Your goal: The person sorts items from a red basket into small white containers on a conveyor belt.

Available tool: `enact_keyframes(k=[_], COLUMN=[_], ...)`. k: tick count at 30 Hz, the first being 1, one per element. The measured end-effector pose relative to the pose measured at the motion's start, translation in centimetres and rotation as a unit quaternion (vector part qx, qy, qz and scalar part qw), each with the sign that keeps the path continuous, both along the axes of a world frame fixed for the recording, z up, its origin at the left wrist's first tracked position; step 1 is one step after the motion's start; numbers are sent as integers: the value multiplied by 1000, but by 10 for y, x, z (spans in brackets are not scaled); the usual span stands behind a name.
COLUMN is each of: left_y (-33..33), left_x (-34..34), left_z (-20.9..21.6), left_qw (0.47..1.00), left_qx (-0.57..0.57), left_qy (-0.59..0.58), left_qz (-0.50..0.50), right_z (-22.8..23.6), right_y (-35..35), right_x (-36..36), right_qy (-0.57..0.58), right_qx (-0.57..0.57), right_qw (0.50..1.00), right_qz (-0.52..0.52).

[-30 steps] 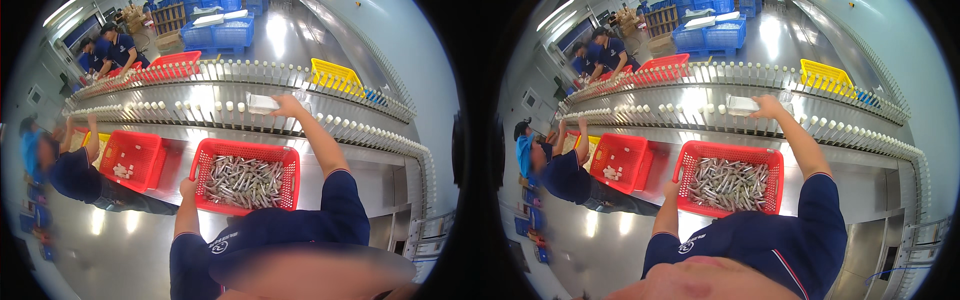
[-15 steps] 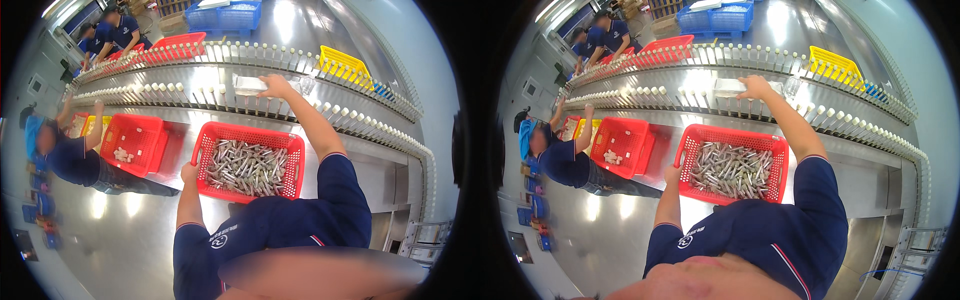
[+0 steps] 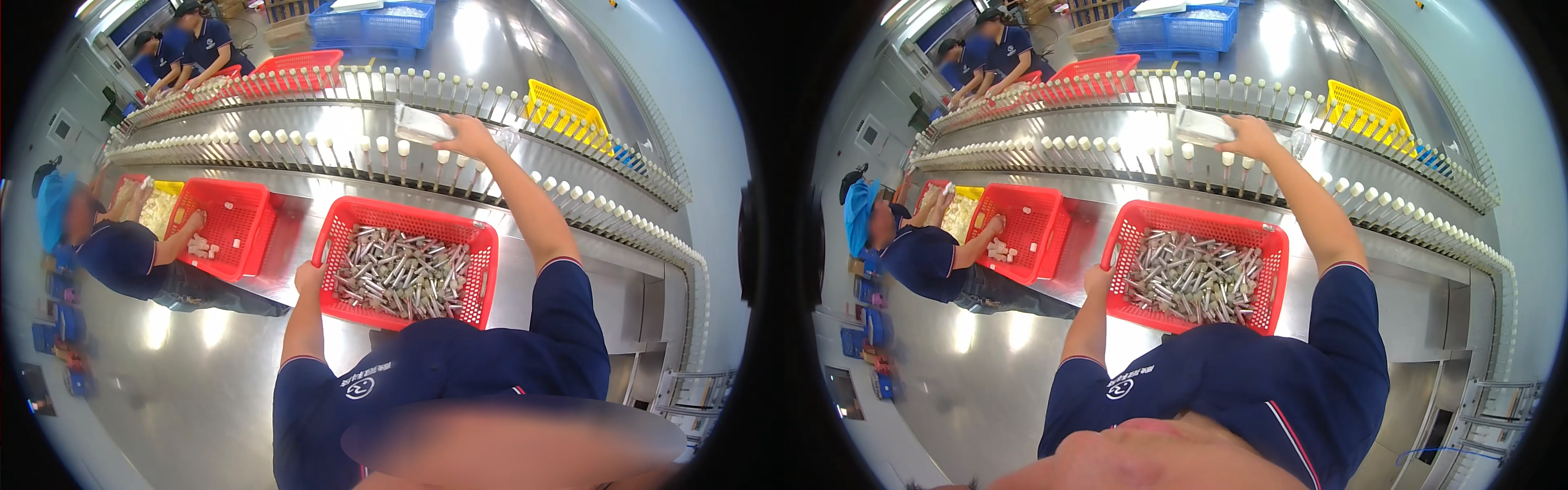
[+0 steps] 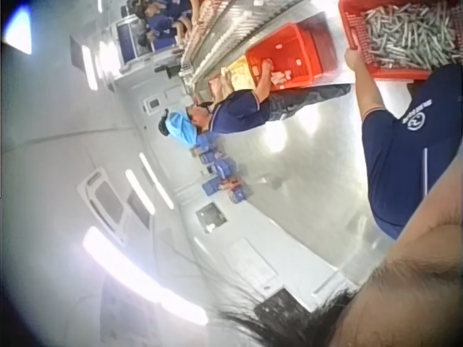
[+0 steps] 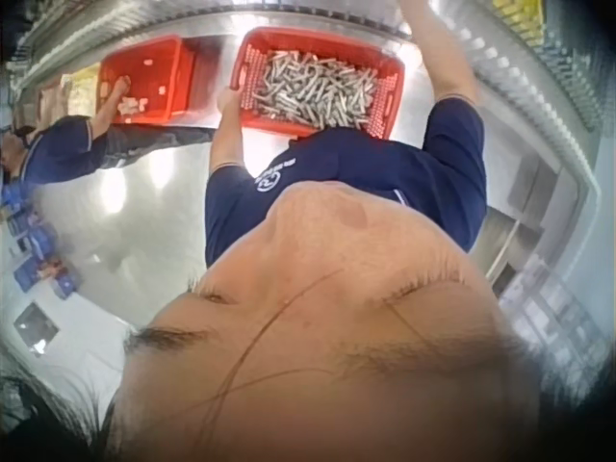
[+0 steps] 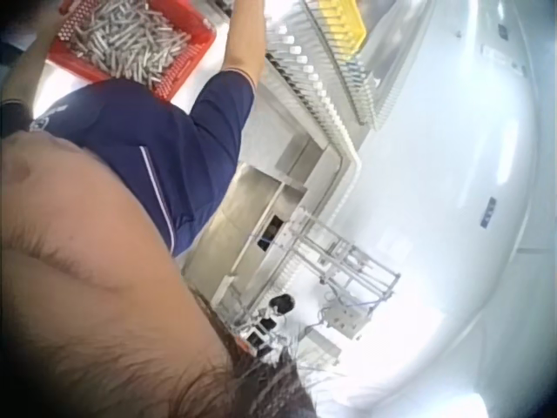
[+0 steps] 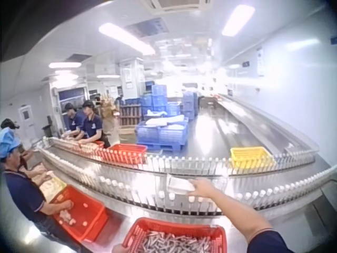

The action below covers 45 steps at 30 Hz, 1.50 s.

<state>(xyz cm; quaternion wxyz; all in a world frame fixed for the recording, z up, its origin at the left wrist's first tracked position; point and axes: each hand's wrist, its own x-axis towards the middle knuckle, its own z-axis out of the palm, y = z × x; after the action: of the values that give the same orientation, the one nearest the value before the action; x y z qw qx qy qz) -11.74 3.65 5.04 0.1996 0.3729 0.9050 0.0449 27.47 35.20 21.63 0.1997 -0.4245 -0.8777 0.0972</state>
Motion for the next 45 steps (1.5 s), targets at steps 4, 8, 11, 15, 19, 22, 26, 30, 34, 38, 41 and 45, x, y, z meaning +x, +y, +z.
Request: enact_keyframes(k=[4,8,11,15,19,22,26,30,34,38,41,45], left_y=[0,2,2,2,5,3,1,5,11,6,6,10], left_x=[0,5,0,-1,-7,-5,-5,-3,1,-10,-17,-19], left_z=[0,3,-4,-2,-1,5,6,5,8,11,9,12], left_qw=[1000,1000,1000,1000,1000,999,999,1000,999,998,998,998], left_qx=[9,10,9,12,6,-9,-6,-13,-13,-5,-24,-18], left_qy=[-7,-9,-14,-20,-24,-30,-39,-26,-31,-57,-54,-59], left_qz=[-1,0,2,6,1,6,12,-2,4,7,5,4], right_z=[20,-15,-20,-19,-2,16,29,11,-6,-19,-12,-4], right_y=[3,4,6,-5,-1,-2,2,10,13,6,-1,-8], right_x=[-49,-63,-46,-25,-11,-21,-59,-89,-78,-59,-40,-13], right_qy=[-40,-122,-101,-93,-117,-139,-94,-83,-134,-116,-120,-130], right_qx=[-22,-21,-35,6,-36,-78,-12,-47,-65,-31,-66,-64], right_qw=[999,992,994,996,992,987,995,995,989,993,990,989], right_qz=[13,9,11,-1,13,-8,20,28,8,-4,-15,-38])
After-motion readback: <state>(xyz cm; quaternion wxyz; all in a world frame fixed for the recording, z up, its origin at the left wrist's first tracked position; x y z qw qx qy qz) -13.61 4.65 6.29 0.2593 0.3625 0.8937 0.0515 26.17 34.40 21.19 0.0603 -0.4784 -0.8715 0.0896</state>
